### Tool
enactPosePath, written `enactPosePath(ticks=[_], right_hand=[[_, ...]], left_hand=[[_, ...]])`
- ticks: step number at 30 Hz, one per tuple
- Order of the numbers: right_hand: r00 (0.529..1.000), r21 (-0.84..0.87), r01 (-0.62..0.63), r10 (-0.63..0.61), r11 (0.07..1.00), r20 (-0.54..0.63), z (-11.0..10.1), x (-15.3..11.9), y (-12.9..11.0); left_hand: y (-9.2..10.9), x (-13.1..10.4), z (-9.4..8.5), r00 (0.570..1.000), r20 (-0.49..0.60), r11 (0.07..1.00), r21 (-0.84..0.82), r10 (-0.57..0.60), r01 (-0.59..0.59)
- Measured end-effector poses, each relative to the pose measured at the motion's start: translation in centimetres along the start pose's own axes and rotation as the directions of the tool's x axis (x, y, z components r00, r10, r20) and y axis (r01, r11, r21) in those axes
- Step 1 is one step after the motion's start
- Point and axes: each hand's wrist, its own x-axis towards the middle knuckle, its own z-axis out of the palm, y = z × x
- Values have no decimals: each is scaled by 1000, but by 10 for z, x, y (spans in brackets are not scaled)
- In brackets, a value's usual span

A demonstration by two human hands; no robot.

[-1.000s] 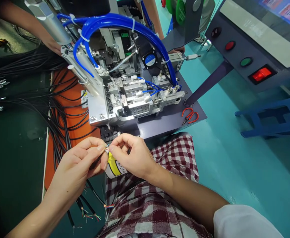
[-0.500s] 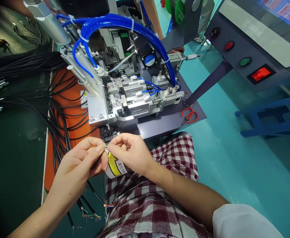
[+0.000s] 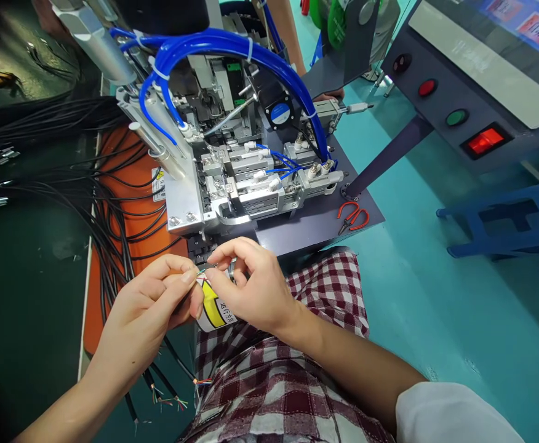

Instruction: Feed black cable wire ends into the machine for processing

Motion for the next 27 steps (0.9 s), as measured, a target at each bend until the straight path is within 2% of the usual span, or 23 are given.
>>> enactPosePath(ticks=[2,4,9,12,14,17,19,21,23,25,27], right_hand=[[972,-146,224,-232,963,-41,0,-3,2],[926,-239,359,-376,902,-27,0,-3,4],[847,-405,498,-530,767,36,0,-1,6],[839,-421,511,-542,750,51,0,-2,6],[889,-364,437,-457,823,33,2,-3,5],[986,-203,166,-162,965,35,3,-4,4],[992,-31,-67,70,997,108,2,-3,1],[937,141,-293,254,946,240,-1,1,-3],[854,245,-466,359,850,377,-6,6,-8],[785,292,-561,386,775,485,-12,12,-13],[742,295,-599,376,745,556,-18,18,-17]], left_hand=[[2,0,1,1000,-5,1000,-7,0,0],[4,-1,1,1000,0,1000,-26,4,-4],[5,-1,1,1000,6,999,-38,7,-7],[3,-1,1,1000,5,999,-37,7,-6],[2,-1,1,1000,1,999,-41,4,-4],[2,-3,1,1000,-2,1000,-16,7,-8],[3,-3,1,1000,6,1000,8,22,-22],[5,-3,1,999,22,999,24,43,-43],[8,-2,0,997,41,997,33,63,-65],[10,-1,-1,995,60,995,42,84,-86],[10,0,-3,991,85,993,48,99,-104]])
